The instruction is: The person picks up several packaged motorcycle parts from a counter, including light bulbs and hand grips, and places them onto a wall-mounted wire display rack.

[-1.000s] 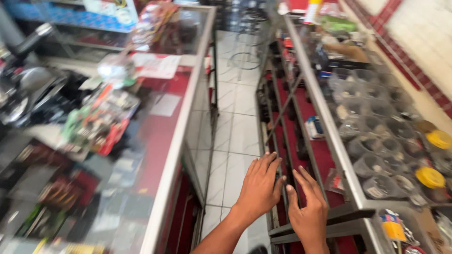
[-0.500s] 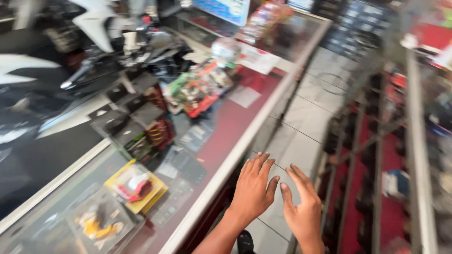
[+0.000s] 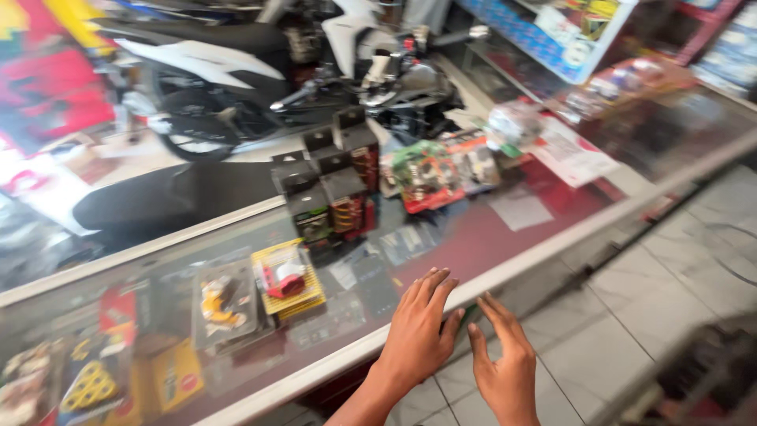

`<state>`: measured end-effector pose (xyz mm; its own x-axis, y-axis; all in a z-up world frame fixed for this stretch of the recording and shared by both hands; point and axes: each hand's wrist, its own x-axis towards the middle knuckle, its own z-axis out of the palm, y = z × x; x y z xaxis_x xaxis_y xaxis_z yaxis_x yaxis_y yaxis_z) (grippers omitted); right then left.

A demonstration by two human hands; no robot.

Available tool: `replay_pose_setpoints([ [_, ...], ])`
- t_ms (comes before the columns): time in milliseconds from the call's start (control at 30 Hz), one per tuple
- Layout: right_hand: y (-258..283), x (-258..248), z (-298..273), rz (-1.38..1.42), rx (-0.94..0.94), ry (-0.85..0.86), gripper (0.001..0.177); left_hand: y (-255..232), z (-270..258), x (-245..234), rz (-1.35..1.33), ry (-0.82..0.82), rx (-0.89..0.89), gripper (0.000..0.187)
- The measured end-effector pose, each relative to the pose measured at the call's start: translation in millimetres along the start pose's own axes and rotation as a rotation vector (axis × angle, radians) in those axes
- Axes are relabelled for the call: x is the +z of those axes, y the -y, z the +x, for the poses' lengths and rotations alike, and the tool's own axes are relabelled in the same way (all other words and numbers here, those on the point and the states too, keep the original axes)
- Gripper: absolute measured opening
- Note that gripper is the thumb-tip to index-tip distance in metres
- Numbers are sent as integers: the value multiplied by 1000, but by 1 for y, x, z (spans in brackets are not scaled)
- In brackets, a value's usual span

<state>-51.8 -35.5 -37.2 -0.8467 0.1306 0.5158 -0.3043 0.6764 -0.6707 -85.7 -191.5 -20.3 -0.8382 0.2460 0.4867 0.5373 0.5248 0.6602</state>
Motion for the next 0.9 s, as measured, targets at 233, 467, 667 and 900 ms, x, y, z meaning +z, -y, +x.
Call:
replay_pose_setpoints([
  [233, 23, 44, 39, 172, -150, 91, 35, 9, -18, -44, 69, -197, -93, 44],
  [467, 75, 99, 91, 233, -435, 179, 31, 30, -47, -96, 141, -417, -161, 40],
  [667, 124, 145, 144, 160, -638, 216, 40, 35, -55, -136, 234, -515, -143, 39],
  [900, 162, 200, 173, -140, -793, 432, 68, 49, -60, -171, 263, -529, -118, 42],
])
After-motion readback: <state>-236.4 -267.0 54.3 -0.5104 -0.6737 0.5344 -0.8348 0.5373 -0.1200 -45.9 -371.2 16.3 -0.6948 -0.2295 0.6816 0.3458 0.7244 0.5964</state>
